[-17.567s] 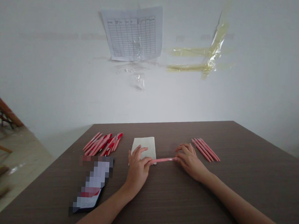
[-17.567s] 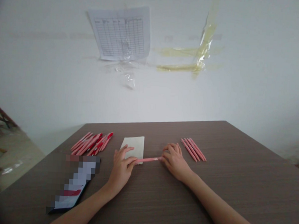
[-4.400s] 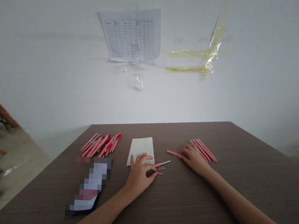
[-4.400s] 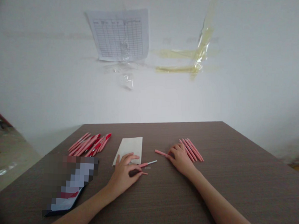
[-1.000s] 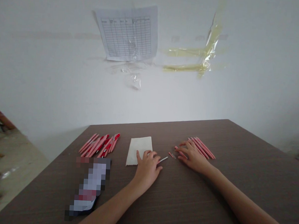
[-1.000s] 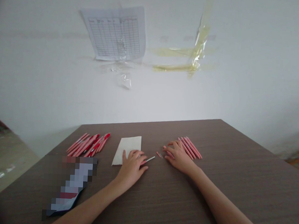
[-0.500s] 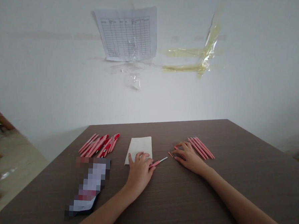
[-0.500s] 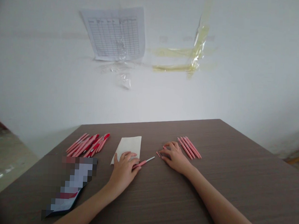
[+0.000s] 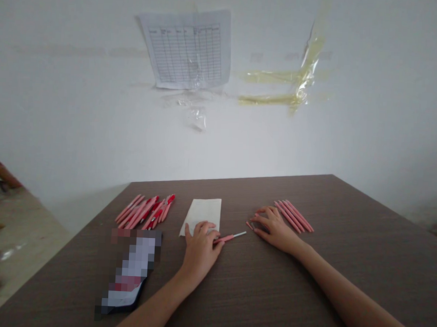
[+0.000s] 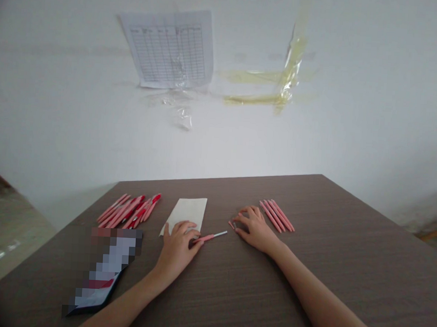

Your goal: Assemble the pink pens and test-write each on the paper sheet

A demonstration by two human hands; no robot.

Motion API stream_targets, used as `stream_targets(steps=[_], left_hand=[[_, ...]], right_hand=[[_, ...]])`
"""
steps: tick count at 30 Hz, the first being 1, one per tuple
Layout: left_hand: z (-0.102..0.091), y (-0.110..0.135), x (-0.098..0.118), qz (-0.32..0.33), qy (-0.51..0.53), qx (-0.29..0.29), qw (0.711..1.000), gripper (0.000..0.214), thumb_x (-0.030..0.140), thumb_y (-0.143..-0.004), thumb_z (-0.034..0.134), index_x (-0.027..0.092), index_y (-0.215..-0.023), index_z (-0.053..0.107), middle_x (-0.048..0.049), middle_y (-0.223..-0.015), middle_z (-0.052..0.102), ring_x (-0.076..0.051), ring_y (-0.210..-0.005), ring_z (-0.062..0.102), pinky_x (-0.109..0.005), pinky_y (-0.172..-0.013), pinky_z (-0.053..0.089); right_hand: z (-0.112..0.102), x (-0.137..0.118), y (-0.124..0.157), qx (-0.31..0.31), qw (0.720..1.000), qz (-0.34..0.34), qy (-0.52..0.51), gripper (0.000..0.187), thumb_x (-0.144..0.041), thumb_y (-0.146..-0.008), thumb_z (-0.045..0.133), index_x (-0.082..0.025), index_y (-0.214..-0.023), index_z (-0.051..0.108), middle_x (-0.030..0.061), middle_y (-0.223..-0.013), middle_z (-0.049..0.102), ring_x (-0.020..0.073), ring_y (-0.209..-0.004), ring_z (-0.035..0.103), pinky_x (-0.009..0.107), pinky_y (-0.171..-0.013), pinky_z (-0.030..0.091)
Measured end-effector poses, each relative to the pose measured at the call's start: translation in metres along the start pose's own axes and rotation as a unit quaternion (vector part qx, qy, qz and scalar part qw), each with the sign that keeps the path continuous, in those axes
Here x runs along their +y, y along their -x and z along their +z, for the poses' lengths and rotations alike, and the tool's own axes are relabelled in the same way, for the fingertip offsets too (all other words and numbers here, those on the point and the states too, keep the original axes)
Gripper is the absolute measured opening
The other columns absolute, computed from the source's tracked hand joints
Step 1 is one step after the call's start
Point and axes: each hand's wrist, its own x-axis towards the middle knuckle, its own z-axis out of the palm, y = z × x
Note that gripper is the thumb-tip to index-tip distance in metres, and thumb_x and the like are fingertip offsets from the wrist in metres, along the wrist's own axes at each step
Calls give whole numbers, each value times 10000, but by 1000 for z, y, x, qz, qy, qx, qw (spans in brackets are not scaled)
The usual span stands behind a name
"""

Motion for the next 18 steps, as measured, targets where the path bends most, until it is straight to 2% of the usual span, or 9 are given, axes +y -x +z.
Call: stream_targets(steps=[4, 10, 18], left_hand=[[1, 2, 1, 1, 1, 8, 1000, 75, 229, -817, 650, 255, -823, 720, -38, -1145, 672, -271, -1186, 535, -691, -1134, 116], [1, 3, 0, -5, 4, 8, 1000, 130, 182, -785, 627, 262, -818, 725, -40, -1156, 668, -275, -1181, 532, -686, -1137, 120], [0, 7, -4, -4, -8, 19, 1000, 135, 187, -778, 634, 270, -831, 727, -39, -1182, 663, -297, -1231, 495, -697, -1127, 126]], right_hand=[[1, 1, -1, -9, 1000, 1, 3, 251, -332, -910, 571, -319, -1136, 677, 100, -1220, 547, 293, -1204, 446, 520, -1057, 353], [2, 5, -1, -7, 1000, 11, 15, 211, -323, -880, 601, -274, -1064, 692, 108, -1220, 557, 301, -1216, 445, 549, -1076, 323], [2, 14, 3, 11, 999, 19, 31, 278, -328, -882, 583, -262, -1127, 695, 125, -1224, 565, 302, -1220, 466, 576, -1113, 266]])
